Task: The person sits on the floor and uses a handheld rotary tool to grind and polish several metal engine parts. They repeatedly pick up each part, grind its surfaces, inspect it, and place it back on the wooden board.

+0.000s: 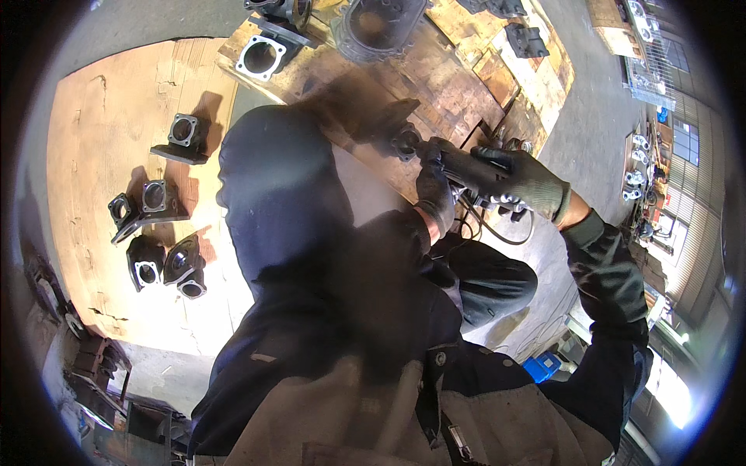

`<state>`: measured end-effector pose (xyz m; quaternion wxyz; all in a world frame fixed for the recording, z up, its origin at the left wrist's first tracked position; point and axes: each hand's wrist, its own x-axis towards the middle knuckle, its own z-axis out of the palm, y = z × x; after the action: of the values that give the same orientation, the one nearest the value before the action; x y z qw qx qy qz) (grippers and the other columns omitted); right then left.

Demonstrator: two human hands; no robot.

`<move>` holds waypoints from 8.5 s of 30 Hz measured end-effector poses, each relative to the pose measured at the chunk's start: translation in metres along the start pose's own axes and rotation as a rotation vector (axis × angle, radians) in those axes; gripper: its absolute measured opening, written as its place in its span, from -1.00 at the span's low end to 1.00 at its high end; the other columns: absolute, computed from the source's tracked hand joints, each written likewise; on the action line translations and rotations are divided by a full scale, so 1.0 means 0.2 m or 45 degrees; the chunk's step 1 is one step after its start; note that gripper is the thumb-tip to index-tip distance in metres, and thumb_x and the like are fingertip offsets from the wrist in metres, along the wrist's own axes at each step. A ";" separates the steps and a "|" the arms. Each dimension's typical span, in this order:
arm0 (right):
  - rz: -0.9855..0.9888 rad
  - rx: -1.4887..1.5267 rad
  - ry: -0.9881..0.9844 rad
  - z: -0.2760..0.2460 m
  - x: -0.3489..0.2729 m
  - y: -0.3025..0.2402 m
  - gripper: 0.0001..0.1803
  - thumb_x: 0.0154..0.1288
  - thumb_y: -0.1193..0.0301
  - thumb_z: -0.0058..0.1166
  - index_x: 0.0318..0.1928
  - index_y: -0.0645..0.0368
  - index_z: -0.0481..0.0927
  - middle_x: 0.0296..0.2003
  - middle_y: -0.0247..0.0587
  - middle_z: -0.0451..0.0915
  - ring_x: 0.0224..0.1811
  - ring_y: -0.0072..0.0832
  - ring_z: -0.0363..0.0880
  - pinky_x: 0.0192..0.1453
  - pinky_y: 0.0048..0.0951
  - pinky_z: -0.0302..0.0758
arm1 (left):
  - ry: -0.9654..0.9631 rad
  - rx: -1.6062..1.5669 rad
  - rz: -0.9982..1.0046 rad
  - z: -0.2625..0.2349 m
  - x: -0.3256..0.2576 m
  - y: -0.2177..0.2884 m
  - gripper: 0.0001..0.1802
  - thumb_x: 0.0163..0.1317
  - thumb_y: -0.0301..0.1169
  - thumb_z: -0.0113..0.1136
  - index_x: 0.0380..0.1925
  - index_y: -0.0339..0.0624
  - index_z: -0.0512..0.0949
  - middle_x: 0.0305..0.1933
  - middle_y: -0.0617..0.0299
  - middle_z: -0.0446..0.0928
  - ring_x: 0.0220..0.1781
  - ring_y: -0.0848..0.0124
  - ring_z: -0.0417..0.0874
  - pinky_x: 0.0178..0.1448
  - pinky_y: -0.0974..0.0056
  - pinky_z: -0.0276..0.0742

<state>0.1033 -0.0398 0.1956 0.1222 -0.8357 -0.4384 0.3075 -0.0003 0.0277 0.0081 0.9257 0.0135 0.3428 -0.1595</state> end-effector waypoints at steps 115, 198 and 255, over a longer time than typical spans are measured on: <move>-0.761 1.592 1.521 0.26 -0.59 -0.18 0.29 0.03 0.59 0.40 0.67 0.03 -0.16 0.61 0.00 -0.01 0.53 -0.12 0.30 0.31 -0.20 0.63 | -1.423 2.850 2.062 0.78 -0.82 0.46 -0.37 0.28 -0.41 0.37 0.34 -0.21 0.40 0.14 0.05 0.56 0.14 0.21 0.58 0.16 0.15 0.58; 0.801 0.714 0.476 0.75 -0.54 -0.29 -0.23 0.35 0.30 0.26 0.51 0.22 0.33 0.51 0.13 0.29 0.49 -0.13 0.39 0.52 -0.28 0.37 | -0.356 0.549 -0.146 -0.29 -0.09 0.03 -0.60 0.48 -0.04 0.23 0.12 -0.04 0.55 -0.05 0.23 0.65 -0.01 0.34 0.70 0.13 0.11 0.70; 0.770 0.800 0.435 0.39 -0.21 -0.06 -0.30 0.15 0.35 0.43 0.33 0.20 0.59 -0.10 -0.07 0.80 -0.19 -0.56 0.74 -0.09 -0.52 0.69 | -0.186 0.329 -0.039 -0.10 0.14 0.13 -0.41 0.54 0.23 -0.15 -0.14 -0.05 0.55 -0.18 0.25 0.65 -0.13 0.29 0.71 -0.02 0.10 0.73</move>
<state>0.0304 -0.0714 0.1572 0.3445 -0.8871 -0.0343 0.3052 0.0139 0.0476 -0.0272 0.9361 0.1157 0.2512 -0.2172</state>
